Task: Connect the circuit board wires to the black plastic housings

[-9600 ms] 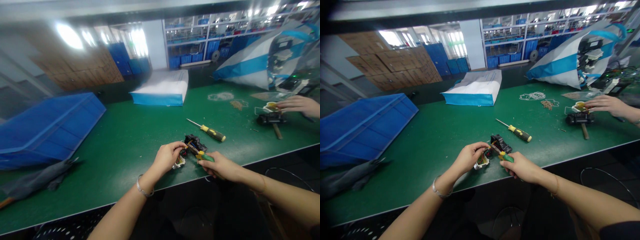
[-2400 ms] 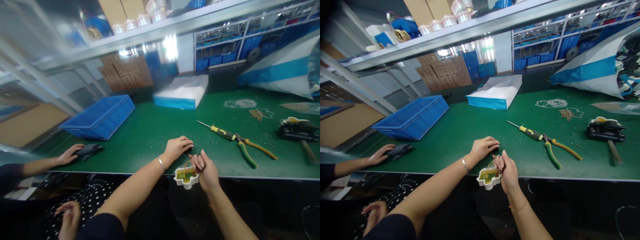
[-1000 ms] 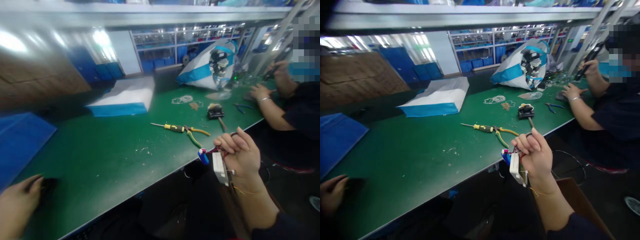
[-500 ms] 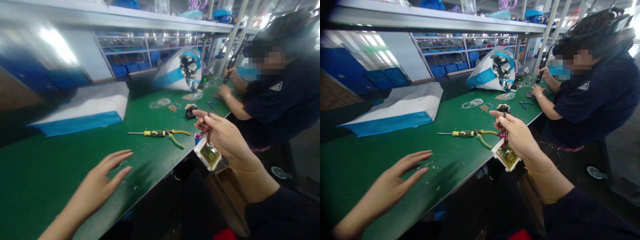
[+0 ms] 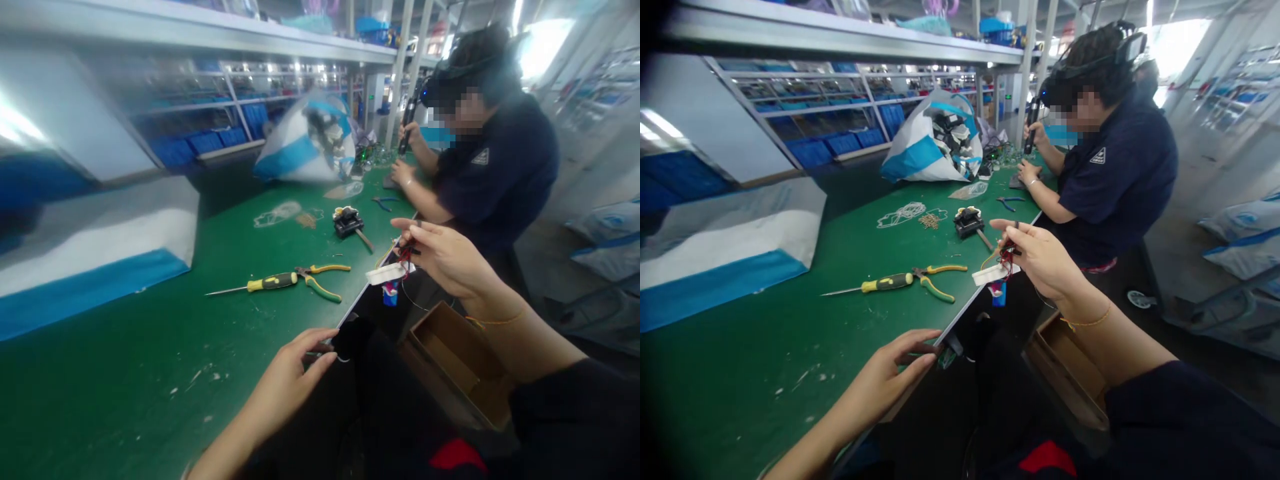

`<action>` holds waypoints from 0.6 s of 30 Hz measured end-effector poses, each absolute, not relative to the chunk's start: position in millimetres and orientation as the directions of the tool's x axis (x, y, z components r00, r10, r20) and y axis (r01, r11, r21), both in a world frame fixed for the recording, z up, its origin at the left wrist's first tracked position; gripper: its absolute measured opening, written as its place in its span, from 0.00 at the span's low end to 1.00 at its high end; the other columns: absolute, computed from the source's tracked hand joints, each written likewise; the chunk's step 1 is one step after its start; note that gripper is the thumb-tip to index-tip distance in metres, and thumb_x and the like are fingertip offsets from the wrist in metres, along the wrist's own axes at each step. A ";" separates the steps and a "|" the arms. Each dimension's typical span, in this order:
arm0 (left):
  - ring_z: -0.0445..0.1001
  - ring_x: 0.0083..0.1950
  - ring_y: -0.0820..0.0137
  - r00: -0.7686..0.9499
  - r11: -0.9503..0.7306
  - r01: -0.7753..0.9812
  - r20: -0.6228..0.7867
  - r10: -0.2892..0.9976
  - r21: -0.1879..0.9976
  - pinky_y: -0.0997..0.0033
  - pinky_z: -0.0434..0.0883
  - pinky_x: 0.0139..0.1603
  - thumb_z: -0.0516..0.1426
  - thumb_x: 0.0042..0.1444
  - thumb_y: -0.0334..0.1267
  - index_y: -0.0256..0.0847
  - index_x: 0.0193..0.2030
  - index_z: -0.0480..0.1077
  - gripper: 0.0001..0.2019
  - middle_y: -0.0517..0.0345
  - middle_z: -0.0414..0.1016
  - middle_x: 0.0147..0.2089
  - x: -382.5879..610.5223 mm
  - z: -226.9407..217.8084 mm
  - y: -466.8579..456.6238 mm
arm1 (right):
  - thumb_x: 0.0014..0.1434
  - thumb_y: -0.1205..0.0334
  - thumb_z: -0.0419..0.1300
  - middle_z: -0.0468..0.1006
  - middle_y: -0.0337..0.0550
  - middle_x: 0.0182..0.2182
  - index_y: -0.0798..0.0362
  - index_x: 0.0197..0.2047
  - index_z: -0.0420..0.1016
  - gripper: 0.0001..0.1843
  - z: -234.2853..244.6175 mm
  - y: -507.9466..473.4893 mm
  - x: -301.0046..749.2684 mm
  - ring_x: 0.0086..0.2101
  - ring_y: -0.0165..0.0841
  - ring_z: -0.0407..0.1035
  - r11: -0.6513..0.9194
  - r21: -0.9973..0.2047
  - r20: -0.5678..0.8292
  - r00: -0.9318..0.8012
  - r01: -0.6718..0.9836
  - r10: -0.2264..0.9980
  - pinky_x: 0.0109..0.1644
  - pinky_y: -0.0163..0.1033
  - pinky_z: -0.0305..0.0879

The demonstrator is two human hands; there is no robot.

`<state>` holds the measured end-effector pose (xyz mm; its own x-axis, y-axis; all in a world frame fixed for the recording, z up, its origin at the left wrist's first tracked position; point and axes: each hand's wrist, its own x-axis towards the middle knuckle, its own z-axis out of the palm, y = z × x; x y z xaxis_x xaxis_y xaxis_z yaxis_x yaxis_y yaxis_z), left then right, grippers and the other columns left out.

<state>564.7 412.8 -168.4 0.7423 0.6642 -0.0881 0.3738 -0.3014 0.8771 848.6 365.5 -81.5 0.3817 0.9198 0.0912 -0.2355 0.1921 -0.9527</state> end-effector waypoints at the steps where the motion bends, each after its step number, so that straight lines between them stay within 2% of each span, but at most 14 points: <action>1: 0.74 0.49 0.67 0.744 -0.302 0.379 -0.095 0.661 0.875 0.64 0.72 0.52 0.54 0.59 0.42 0.52 0.54 0.69 0.16 0.57 0.71 0.55 566.1 -171.9 413.3 | 0.57 0.64 0.60 0.71 0.40 0.30 0.57 0.44 0.77 0.12 -85.1 361.6 855.9 0.32 0.28 0.66 0.191 -0.952 0.078 0.415 -0.240 0.907 0.34 0.32 0.67; 6: 0.73 0.52 0.65 0.748 -0.241 0.377 -0.140 0.649 0.894 0.61 0.71 0.55 0.54 0.59 0.45 0.51 0.54 0.69 0.16 0.56 0.72 0.55 578.7 -182.7 408.8 | 0.57 0.67 0.58 0.70 0.40 0.27 0.59 0.42 0.76 0.10 -93.1 338.9 880.0 0.29 0.28 0.67 0.212 -0.927 -0.005 0.575 -0.309 0.818 0.34 0.34 0.70; 9: 0.74 0.50 0.66 0.755 -0.165 0.369 -0.192 0.628 0.915 0.61 0.71 0.55 0.55 0.59 0.43 0.52 0.56 0.66 0.18 0.56 0.72 0.54 586.7 -185.0 402.0 | 0.59 0.67 0.57 0.69 0.38 0.26 0.58 0.42 0.75 0.09 -88.0 327.9 878.4 0.29 0.28 0.67 0.220 -0.893 -0.051 0.573 -0.394 0.818 0.37 0.37 0.71; 12: 0.73 0.51 0.66 0.755 -0.087 0.319 -0.198 0.625 0.944 0.62 0.72 0.53 0.57 0.57 0.40 0.52 0.60 0.61 0.24 0.53 0.66 0.60 593.5 -183.8 394.8 | 0.61 0.66 0.55 0.69 0.38 0.27 0.56 0.44 0.74 0.10 -79.7 323.3 864.5 0.30 0.27 0.67 0.211 -0.845 -0.085 0.512 -0.492 0.855 0.36 0.35 0.72; 14: 0.73 0.51 0.65 0.740 -0.024 0.258 -0.181 0.647 0.966 0.62 0.73 0.51 0.59 0.54 0.38 0.53 0.65 0.54 0.32 0.50 0.57 0.66 597.5 -180.4 390.4 | 0.61 0.66 0.54 0.68 0.38 0.28 0.55 0.46 0.73 0.11 -75.3 325.3 850.6 0.30 0.26 0.67 0.179 -0.782 -0.125 0.432 -0.597 0.893 0.37 0.34 0.72; 16: 0.73 0.50 0.64 0.715 0.026 0.179 -0.148 0.683 0.983 0.61 0.74 0.49 0.63 0.50 0.36 0.55 0.68 0.45 0.42 0.47 0.53 0.67 600.8 -174.8 386.1 | 0.62 0.68 0.52 0.67 0.38 0.28 0.56 0.47 0.72 0.11 -74.5 331.7 834.9 0.29 0.25 0.67 0.128 -0.670 -0.178 0.325 -0.732 0.929 0.37 0.32 0.72; 18: 0.73 0.50 0.63 0.700 0.047 0.073 -0.085 0.709 0.996 0.61 0.74 0.48 0.65 0.47 0.36 0.54 0.68 0.42 0.47 0.46 0.57 0.66 603.2 -167.2 382.1 | 0.64 0.69 0.48 0.66 0.37 0.26 0.57 0.45 0.72 0.12 -79.6 341.8 818.5 0.26 0.22 0.65 0.050 -0.520 -0.248 0.207 -0.853 0.946 0.33 0.27 0.70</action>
